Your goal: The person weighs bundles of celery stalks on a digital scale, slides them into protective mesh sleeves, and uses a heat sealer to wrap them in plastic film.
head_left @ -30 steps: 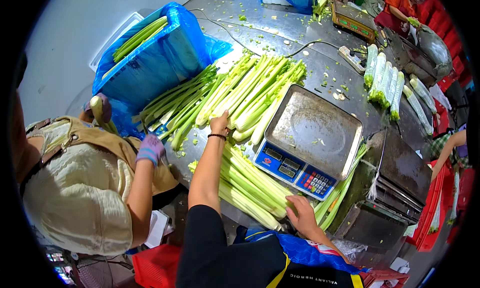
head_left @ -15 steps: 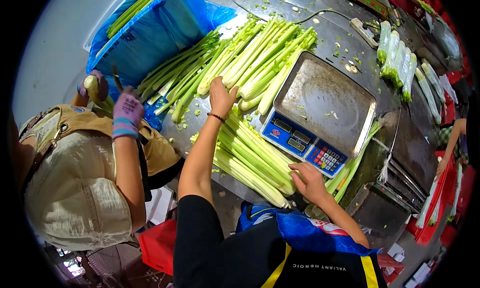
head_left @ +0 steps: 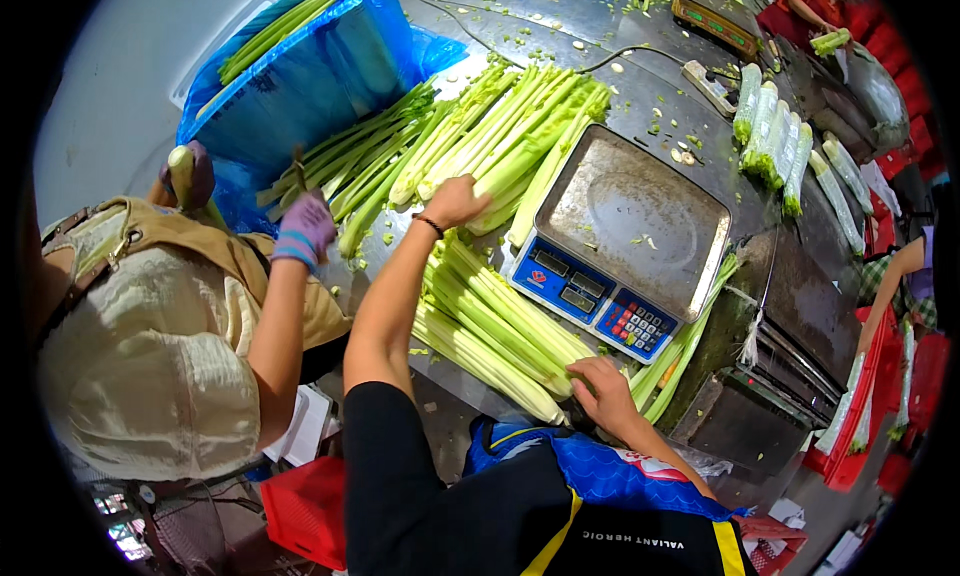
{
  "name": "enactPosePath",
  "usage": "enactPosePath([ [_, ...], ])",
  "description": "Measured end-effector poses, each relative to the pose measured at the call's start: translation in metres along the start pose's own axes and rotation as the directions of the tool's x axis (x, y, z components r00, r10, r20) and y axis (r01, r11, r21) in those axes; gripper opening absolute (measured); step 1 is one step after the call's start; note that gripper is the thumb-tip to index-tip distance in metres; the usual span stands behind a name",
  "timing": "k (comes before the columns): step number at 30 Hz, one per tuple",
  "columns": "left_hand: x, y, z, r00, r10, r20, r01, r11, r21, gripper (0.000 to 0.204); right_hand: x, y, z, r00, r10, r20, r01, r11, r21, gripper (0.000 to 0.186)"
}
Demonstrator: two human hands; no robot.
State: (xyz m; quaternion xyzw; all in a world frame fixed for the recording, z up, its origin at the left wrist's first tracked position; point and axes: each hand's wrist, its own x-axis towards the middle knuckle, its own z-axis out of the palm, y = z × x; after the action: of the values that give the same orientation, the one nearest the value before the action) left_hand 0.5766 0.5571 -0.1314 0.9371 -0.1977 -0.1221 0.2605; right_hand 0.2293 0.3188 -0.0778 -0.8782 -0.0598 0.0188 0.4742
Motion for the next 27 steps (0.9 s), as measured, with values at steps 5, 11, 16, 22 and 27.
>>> enactPosePath([
  [5, -0.007, -0.004, -0.047, 0.896, -0.248, 0.367, 0.44, 0.405, -0.801, 0.043, 0.0, 0.005, 0.001, 1.0, 0.014, -0.013, -0.013, 1.0, 0.023, 0.02],
  [11, -0.014, 0.018, -0.035, 0.882, -0.25, 0.4, 0.469, 0.37, -0.802, 0.046, 0.023, 0.001, 0.001, 1.0, 0.003, 0.003, -0.003, 0.999, 0.034, 0.016],
  [16, -0.031, 0.057, -0.05, 0.926, -0.173, 0.336, 0.374, 0.29, -0.881, 0.039, 0.056, -0.007, 0.001, 0.972, 0.221, 0.085, -0.237, 0.894, 0.381, 0.03],
  [22, -0.136, 0.152, -0.064, 0.987, -0.141, 0.079, 0.126, 0.372, -0.919, 0.034, 0.158, -0.061, -0.01, 0.971, 0.096, 0.219, -0.236, 0.239, 0.942, 0.064],
  [27, -0.232, 0.219, -0.008, 0.931, -0.059, -0.361, -0.058, 0.95, -0.306, 0.04, 0.153, -0.076, -0.021, 0.948, 0.202, 0.248, -0.295, 0.256, 0.921, 0.057],
])
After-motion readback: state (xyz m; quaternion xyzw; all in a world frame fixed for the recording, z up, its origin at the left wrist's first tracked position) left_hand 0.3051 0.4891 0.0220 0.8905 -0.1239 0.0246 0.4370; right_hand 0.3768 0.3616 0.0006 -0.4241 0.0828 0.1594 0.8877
